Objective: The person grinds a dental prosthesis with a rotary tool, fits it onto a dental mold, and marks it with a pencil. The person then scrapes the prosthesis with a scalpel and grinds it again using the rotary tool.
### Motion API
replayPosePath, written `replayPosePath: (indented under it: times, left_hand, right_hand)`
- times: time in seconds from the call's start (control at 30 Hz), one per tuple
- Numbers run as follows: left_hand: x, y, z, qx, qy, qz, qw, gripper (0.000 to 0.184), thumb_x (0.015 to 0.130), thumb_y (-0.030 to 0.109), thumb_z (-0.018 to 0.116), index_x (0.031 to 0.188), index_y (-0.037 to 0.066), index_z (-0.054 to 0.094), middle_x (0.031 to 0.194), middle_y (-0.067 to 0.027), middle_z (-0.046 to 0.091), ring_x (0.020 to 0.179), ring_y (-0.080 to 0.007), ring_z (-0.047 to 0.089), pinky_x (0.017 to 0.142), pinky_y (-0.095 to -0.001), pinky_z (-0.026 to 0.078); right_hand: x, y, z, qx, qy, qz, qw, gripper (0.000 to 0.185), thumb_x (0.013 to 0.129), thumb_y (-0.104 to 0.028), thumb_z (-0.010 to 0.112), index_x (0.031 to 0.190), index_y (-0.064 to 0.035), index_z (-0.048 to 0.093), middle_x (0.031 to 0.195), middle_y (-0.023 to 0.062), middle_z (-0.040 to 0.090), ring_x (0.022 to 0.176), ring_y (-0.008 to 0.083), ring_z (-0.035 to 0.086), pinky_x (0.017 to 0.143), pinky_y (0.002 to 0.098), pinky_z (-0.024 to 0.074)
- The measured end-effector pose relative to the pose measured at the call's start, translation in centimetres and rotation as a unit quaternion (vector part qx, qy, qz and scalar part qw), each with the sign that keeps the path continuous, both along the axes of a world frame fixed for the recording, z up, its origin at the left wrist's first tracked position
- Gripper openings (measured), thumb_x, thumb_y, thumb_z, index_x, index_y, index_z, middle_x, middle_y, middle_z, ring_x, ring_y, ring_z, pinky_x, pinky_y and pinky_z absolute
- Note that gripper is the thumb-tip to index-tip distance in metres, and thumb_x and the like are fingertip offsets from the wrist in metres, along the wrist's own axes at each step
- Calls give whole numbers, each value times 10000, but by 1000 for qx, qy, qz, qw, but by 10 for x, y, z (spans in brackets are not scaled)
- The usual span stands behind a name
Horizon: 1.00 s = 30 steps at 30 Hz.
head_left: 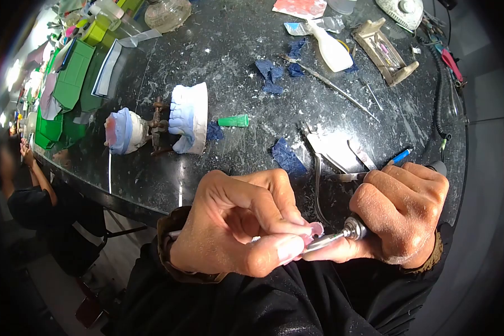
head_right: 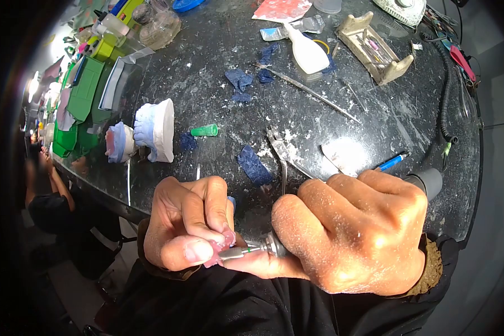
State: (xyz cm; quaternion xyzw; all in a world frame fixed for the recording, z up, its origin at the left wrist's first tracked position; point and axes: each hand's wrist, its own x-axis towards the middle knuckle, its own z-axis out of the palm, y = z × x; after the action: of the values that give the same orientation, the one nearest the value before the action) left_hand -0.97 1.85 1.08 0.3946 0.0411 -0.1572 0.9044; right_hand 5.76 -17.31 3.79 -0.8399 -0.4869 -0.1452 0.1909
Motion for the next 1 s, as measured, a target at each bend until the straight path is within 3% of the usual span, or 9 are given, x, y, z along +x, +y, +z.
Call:
replayPosePath:
  times: [0.73,1.0]
  left_hand:
    - [0,0,-5,29,-23,1,999,83,655,-85,640,691,-13,661,804,-105,572,755,-140,602,737,-264,532]
    - [0,0,-2,24,-14,3,1000,70,672,-97,630,697,-32,638,833,-124,580,805,-174,629,757,-287,540]
  right_hand:
    - [1,-1,-1,-4,-3,-6,1000,641,537,-642,697,500,-110,340,432,-18,289,332,101,315,338,245,208]
    - [3,-5,5,4,3,-18,1000,623,502,-611,744,527,-102,385,435,-27,333,338,102,368,340,247,237]
